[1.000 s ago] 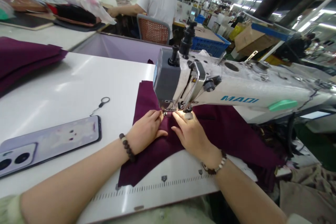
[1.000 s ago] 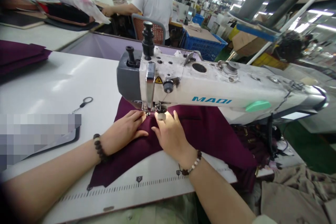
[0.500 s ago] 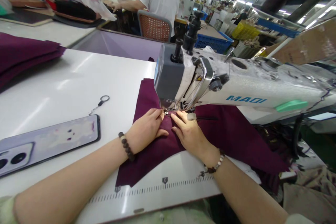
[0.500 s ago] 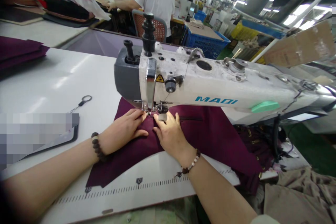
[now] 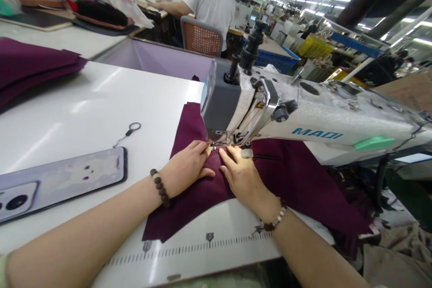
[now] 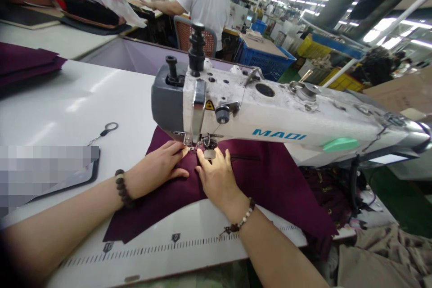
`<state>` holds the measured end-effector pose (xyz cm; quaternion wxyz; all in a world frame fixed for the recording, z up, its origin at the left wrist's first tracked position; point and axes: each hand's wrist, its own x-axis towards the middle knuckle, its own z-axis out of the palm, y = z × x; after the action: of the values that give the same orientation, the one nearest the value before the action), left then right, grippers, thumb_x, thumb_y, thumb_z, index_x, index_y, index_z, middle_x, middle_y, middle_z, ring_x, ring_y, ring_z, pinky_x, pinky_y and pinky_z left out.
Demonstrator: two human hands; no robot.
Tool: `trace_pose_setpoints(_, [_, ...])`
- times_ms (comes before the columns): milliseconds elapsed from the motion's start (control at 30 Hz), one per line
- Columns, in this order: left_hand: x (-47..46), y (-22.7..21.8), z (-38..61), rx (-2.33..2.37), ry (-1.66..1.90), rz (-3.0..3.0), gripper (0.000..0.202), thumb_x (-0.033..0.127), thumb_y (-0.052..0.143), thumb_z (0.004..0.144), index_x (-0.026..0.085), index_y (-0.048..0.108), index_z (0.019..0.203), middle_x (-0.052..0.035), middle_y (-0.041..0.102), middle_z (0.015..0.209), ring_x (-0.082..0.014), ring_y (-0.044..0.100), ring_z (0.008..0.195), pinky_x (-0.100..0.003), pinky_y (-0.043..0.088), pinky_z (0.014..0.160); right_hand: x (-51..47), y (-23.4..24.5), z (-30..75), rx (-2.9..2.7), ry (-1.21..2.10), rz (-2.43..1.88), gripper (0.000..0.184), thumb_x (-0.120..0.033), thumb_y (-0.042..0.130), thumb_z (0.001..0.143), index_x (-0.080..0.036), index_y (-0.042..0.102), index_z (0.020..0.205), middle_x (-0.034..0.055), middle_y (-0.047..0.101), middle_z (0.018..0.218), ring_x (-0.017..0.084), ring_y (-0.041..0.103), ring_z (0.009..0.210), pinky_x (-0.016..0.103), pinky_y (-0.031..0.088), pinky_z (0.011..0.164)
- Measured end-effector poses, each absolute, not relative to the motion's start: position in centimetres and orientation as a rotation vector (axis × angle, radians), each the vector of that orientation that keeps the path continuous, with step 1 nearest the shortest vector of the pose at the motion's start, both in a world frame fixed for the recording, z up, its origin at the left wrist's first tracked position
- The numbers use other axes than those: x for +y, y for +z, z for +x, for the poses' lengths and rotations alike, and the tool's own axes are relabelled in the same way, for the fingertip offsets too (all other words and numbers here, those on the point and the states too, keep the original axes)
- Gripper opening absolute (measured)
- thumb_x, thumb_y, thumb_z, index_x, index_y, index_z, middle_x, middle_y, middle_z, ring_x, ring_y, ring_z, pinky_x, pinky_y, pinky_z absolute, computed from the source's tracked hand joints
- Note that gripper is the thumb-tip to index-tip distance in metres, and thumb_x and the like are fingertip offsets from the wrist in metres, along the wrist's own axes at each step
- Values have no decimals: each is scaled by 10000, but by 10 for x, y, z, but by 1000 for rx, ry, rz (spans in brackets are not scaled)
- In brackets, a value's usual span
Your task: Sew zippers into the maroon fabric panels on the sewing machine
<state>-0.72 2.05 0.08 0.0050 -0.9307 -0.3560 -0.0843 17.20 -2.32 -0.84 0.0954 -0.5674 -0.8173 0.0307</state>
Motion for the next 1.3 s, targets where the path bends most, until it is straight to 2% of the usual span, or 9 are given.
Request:
trace_pose_setpoints(400, [22,1,-8,-1142,-244,-2948,563,495,595,744,23,582,1050,-152,566,1048,-248,498,989,-324,383,909,-24,-9,170,-2416,74,-1705,422,-256,373,903,-174,414,1315,159,501,1223,256,371,1222,484,331,976])
trace_pose_setpoints(800, [22,2,-9,-1107,-283,-2940,512,474,619,737,40,600,1008,-143,578,1013,-244,512,952,-334,420,882,-24,-7,168,-2403,84,-1726,430,-257,379,900,-179,403,1322,160,495,1230,259,369,1223,477,343,961])
trace_pose_setpoints(1067, [24,-5,-10,-1102,-316,-2917,472,474,592,765,61,604,992,-123,571,998,-226,513,956,-309,425,883,-24,0,166,-2422,94,-1750,420,-267,377,905,-166,414,1311,148,496,1237,256,335,1243,497,284,1005])
trace_pose_setpoints(1300, [26,0,-8,-1026,-218,-2864,497,491,586,761,42,621,973,-131,592,966,-232,528,926,-317,429,864,-24,-4,167,-2411,82,-1736,419,-261,375,905,-165,414,1311,146,493,1244,263,333,1246,504,296,992])
